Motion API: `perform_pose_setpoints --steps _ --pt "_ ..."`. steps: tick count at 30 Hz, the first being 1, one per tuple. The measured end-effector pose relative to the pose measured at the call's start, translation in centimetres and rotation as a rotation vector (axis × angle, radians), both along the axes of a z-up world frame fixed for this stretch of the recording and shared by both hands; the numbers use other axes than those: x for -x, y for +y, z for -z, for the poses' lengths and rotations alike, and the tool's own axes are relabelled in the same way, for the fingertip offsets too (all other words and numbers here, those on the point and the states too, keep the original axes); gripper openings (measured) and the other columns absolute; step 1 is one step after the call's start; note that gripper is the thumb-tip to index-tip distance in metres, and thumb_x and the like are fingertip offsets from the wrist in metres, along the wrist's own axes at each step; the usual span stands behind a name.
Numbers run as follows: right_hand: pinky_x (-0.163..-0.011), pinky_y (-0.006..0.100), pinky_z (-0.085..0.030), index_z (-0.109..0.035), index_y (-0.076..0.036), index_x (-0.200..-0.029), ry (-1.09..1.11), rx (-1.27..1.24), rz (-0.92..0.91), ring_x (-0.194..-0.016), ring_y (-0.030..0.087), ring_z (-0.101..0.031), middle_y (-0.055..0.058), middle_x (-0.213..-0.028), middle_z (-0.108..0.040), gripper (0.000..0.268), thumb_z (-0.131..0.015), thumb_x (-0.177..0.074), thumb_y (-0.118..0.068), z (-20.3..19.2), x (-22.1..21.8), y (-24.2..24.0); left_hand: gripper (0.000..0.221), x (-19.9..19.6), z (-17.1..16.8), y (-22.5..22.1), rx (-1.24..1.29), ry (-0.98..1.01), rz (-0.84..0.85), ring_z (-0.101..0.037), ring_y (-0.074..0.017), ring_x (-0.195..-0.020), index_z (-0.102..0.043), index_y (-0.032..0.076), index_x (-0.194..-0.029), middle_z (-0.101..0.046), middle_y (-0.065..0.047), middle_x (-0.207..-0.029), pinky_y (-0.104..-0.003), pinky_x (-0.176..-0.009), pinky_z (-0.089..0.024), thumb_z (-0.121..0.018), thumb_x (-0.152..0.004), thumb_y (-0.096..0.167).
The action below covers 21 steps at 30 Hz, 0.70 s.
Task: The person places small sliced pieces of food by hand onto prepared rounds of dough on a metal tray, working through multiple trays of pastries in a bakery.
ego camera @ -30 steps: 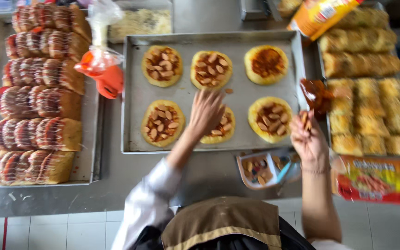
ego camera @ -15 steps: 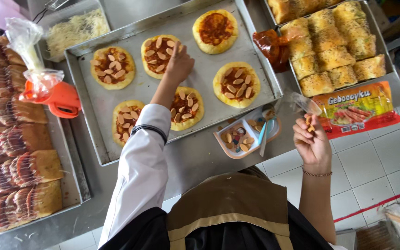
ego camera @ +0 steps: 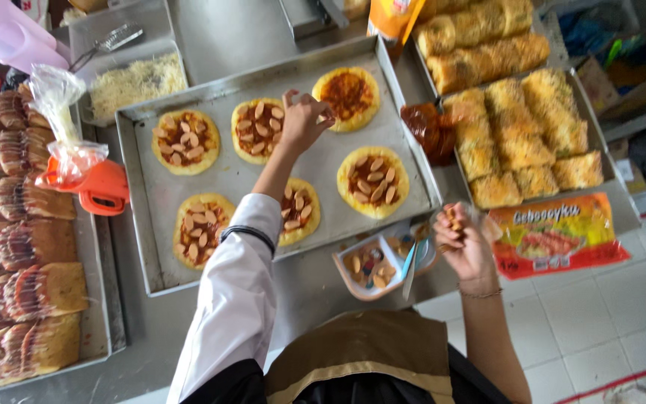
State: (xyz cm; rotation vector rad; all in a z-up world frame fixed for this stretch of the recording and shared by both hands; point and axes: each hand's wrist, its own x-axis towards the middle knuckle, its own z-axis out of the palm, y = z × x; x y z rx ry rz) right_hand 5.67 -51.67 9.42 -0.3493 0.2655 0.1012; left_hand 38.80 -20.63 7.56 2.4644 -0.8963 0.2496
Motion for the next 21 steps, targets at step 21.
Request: perform_pose_setpoints --steps 21 --pt "-0.056 0.026 -0.053 -0.075 -0.002 -0.096 -0.417 1.578 -0.052 -0.065 0.010 -0.069 0.004 -0.083 -0.074 0.017 -0.079 -0.094 -0.019 2.2 -33.3 7.4 0.034 25.5 -4.1 -1.3 -0.349 0.058 0.396 -0.063 -0.0259 -0.100 -0.069 0.010 -0.116 -0.068 -0.007 -0.099 -0.043 -0.089 -0.049 -0.070 -0.087 0.027"
